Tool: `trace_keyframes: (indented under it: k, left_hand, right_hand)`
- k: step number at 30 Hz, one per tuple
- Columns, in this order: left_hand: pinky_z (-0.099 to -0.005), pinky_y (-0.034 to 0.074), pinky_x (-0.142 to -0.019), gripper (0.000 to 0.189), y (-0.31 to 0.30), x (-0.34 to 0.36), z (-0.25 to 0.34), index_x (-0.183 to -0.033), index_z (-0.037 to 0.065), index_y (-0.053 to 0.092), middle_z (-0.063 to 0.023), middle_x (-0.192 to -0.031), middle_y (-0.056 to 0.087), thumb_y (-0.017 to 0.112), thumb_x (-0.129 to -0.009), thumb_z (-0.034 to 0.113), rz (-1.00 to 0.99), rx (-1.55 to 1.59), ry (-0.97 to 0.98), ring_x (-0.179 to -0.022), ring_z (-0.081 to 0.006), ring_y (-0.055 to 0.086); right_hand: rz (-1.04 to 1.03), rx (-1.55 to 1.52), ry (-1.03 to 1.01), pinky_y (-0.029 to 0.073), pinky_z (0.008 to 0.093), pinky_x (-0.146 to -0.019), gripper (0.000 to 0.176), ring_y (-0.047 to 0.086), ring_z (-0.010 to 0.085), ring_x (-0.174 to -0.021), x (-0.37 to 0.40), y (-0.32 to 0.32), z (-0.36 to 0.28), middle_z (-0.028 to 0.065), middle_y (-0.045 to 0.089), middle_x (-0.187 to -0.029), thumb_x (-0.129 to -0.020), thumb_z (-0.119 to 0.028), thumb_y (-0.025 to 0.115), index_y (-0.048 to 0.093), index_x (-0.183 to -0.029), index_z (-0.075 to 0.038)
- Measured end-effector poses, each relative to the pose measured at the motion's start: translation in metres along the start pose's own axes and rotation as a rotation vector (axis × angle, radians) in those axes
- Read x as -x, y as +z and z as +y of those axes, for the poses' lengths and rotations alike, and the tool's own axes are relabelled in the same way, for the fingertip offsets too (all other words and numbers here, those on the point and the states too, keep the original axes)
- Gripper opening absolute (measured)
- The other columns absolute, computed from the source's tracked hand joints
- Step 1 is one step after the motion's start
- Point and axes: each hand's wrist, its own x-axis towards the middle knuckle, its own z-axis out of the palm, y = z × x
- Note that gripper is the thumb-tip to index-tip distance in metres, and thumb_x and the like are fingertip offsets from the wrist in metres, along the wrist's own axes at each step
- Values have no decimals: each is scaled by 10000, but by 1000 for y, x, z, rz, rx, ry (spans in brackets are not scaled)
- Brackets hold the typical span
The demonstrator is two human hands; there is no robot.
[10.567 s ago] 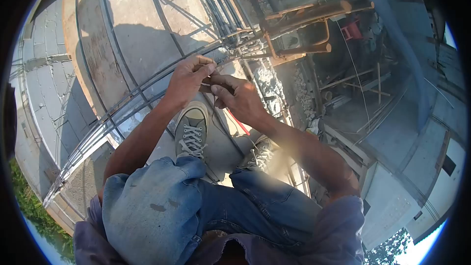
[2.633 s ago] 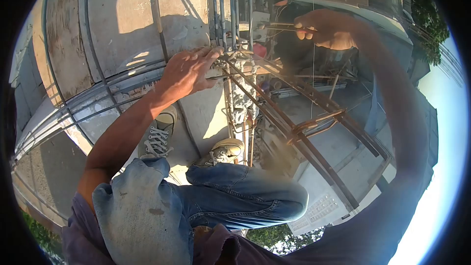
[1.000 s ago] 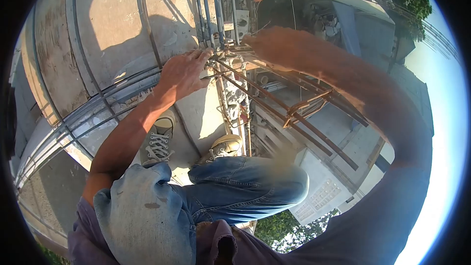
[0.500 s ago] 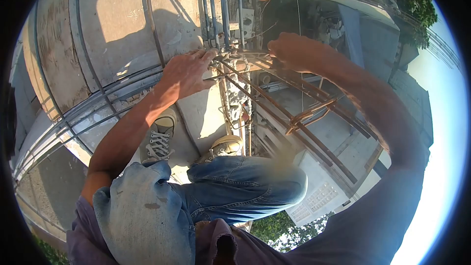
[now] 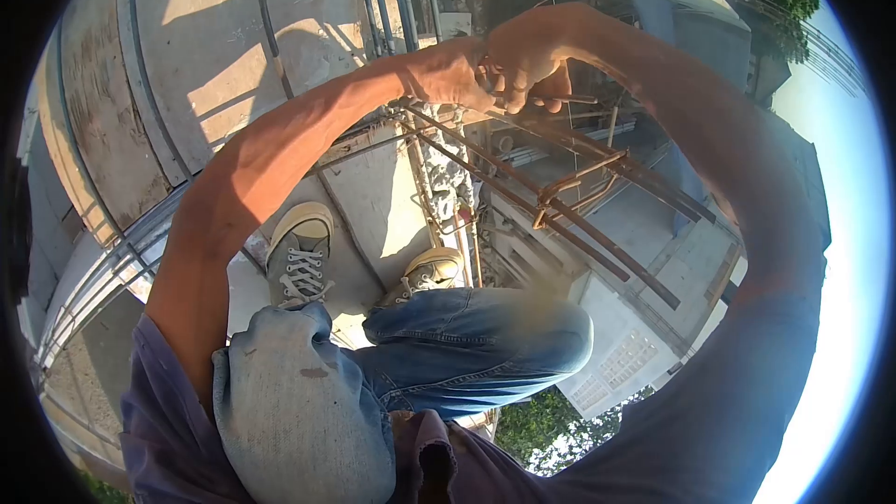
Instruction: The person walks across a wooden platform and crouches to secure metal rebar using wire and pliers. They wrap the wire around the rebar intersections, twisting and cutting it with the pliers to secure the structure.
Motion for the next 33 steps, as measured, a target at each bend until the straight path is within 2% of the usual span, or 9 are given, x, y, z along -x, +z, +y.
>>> trace_keyframes:
  k: [3, 6, 10, 12, 16, 22, 27, 30, 33]
  left_hand:
    - [-307, 413, -509, 117, -16, 2, 19, -679, 25, 586, -23, -573, 539, 665, -725, 99, -105, 107, -74, -527, -108, 505]
    - [-299, 392, -471, 137, -22, 3, 18, -684, 28, 569, -7, -567, 507, 664, -735, 113, -175, 200, -94, -507, -100, 484]
    - [-297, 369, -450, 163, -16, -4, 11, -667, 58, 555, 2, -554, 485, 658, -759, 144, -216, 170, -69, -471, -104, 440]
    - [-299, 356, -440, 178, -20, -8, 8, -652, 80, 532, 11, -557, 478, 653, -763, 150, -291, 247, -236, -469, -102, 433]
    - [-300, 339, -499, 189, -11, -16, -10, -663, 91, 536, 34, -556, 445, 654, -775, 190, -272, 126, -62, -521, -88, 399]
    - [-340, 363, -556, 235, -11, -12, 13, -789, 61, 544, 13, -599, 439, 659, -784, 266, -293, -45, -178, -585, -138, 429]
    - [-340, 484, -663, 407, 12, -15, 10, -897, 12, 651, -93, -750, 668, 660, -803, 409, 59, -419, -154, -712, -206, 616]
    - [-346, 496, -645, 391, 0, -14, 5, -875, -2, 664, -91, -741, 673, 681, -806, 382, 221, -221, -48, -648, -213, 616]
    - [-338, 423, -465, 299, -10, -9, 18, -748, -1, 636, -38, -616, 583, 715, -818, 279, 32, 46, -68, -443, -140, 465]
  right_hand:
    - [961, 939, -263, 534, 386, -729, 254, 658, 252, -831, 15, 34, 13, 108, 650, -827, -785, -109, 665, 649, -1030, -44]
    - [1250, 1287, -350, 534, 366, -737, 260, 657, 234, -825, 1, 43, 33, 110, 633, -852, -807, -93, 629, 643, -1068, -89]
    - [1020, 958, -343, 513, 396, -766, 335, 641, 301, -827, -5, 43, 45, 123, 618, -967, -813, -159, 670, 524, -1082, -24]
    - [864, 883, -229, 527, 414, -712, 240, 639, 311, -774, -10, 31, 47, 122, 614, -930, -857, -147, 628, 532, -1035, -18]
    - [897, 767, -308, 526, 432, -668, 192, 637, 321, -745, -21, 41, 67, 128, 605, -870, -885, -141, 602, 537, -1013, -13]
    - [931, 638, -383, 517, 428, -655, 176, 642, 324, -777, -30, 42, 74, 131, 608, -839, -885, -110, 593, 548, -1026, -16]
    - [697, 644, -282, 525, 398, -668, 178, 650, 301, -723, -8, -10, 23, 150, 647, -791, -835, -69, 601, 602, -995, 6]
    - [434, 466, -37, 516, 380, -723, 245, 631, 267, -777, 7, -25, -4, 113, 625, -827, -817, -107, 627, 577, -1043, -28]
    - [627, 719, -176, 507, 362, -778, 320, 611, 233, -831, 19, -9, -3, 77, 604, -862, -799, -145, 653, 552, -1091, -62]
